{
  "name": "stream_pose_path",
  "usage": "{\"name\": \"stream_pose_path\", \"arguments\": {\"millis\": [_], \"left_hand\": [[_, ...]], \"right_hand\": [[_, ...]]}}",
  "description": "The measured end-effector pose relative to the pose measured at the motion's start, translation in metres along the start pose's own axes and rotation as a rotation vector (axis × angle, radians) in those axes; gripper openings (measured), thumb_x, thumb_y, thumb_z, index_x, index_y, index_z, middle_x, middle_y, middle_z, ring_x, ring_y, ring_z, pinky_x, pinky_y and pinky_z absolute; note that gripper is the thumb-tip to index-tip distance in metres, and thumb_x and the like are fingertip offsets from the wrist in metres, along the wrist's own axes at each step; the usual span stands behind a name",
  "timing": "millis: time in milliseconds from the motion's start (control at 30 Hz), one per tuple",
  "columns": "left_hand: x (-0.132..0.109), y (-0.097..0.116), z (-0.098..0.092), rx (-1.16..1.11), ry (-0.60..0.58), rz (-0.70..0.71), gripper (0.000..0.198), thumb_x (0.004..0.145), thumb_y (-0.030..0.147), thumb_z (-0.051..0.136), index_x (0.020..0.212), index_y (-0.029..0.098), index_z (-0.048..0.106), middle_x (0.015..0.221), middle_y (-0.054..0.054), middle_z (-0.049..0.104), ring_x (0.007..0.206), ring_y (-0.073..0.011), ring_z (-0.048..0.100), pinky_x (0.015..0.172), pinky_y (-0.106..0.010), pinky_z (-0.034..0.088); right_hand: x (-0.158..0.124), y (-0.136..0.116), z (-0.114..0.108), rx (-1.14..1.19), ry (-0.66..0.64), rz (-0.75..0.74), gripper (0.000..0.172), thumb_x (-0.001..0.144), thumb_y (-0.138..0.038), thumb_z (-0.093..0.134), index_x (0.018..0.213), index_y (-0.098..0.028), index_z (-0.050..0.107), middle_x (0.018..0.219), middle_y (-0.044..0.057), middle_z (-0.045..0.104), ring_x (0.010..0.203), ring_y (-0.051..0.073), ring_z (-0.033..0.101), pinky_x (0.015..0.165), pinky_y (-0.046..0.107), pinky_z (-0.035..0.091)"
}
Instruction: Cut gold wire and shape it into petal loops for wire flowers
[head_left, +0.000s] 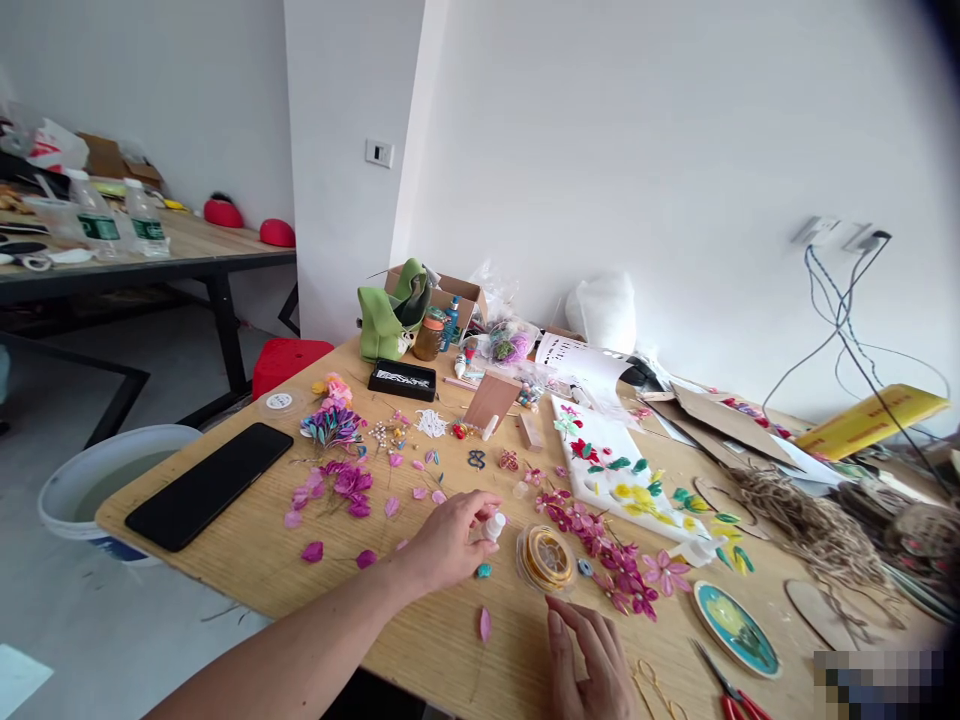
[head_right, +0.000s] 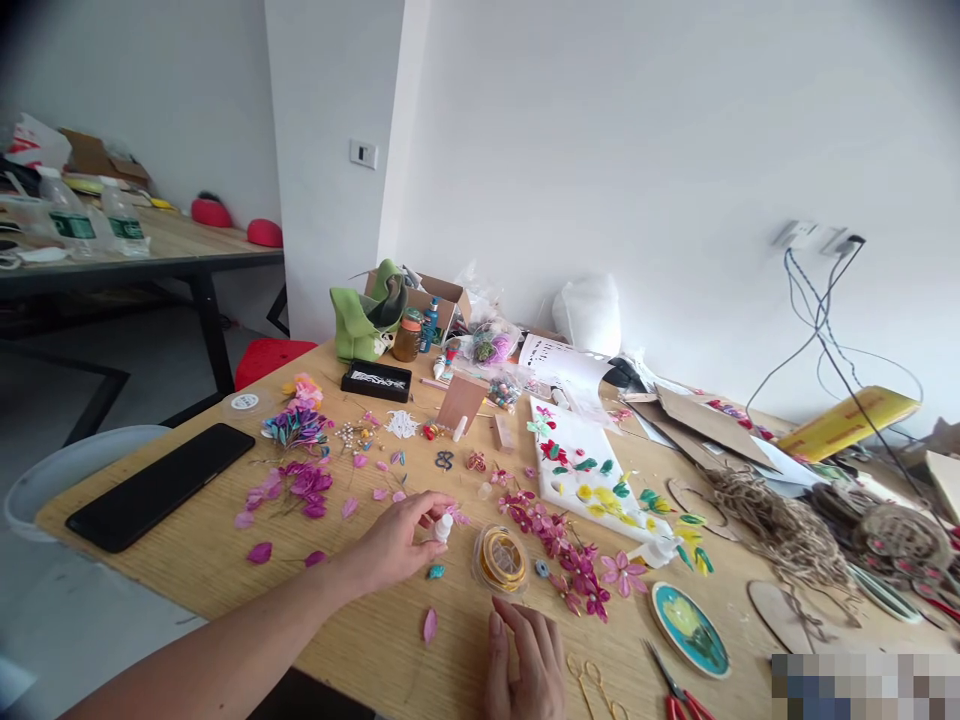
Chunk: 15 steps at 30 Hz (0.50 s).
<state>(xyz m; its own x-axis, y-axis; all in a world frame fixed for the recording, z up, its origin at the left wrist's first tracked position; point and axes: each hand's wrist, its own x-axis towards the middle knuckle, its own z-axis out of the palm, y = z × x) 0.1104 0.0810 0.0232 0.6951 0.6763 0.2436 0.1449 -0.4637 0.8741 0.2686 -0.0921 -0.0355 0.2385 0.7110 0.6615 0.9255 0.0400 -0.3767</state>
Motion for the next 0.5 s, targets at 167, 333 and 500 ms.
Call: {"name": "stream_pose_path", "arguments": {"millis": [167,333,500], "left_hand": [[0.000,0.001,-0.001,0.009,0.002,0.008,0.048,0.069,0.007,0.067,0.115,0.019,0.059,0.103,-0.008,0.069,0.096,-0.0209,0.063,0.085,-0.032,0.050],[-0.001,0.001,-0.001,-0.004,-0.008,-0.004,0.048,0.072,0.010,0.067,0.117,0.020,0.057,0.106,-0.007,0.067,0.095,-0.0203,0.063,0.087,-0.035,0.049],[0.000,0.000,-0.002,-0.007,-0.022,0.019,0.046,0.073,0.012,0.069,0.117,0.020,0.056,0.105,-0.007,0.067,0.098,-0.0199,0.062,0.083,-0.033,0.051]], "right_hand": [[0.003,-0.010,-0.002,0.028,-0.017,0.077,0.018,0.093,-0.028,0.051,0.098,-0.020,0.065,0.092,0.009,0.066,0.087,0.023,0.059,0.071,0.034,0.050],[0.013,-0.031,-0.014,0.072,0.115,0.180,0.018,0.094,-0.026,0.049,0.092,-0.018,0.065,0.088,0.007,0.064,0.085,0.020,0.059,0.074,0.034,0.047],[-0.025,-0.061,-0.031,0.066,0.249,-0.036,0.013,0.086,-0.015,0.058,0.095,-0.019,0.066,0.081,0.006,0.064,0.077,0.020,0.060,0.070,0.034,0.047]]}}
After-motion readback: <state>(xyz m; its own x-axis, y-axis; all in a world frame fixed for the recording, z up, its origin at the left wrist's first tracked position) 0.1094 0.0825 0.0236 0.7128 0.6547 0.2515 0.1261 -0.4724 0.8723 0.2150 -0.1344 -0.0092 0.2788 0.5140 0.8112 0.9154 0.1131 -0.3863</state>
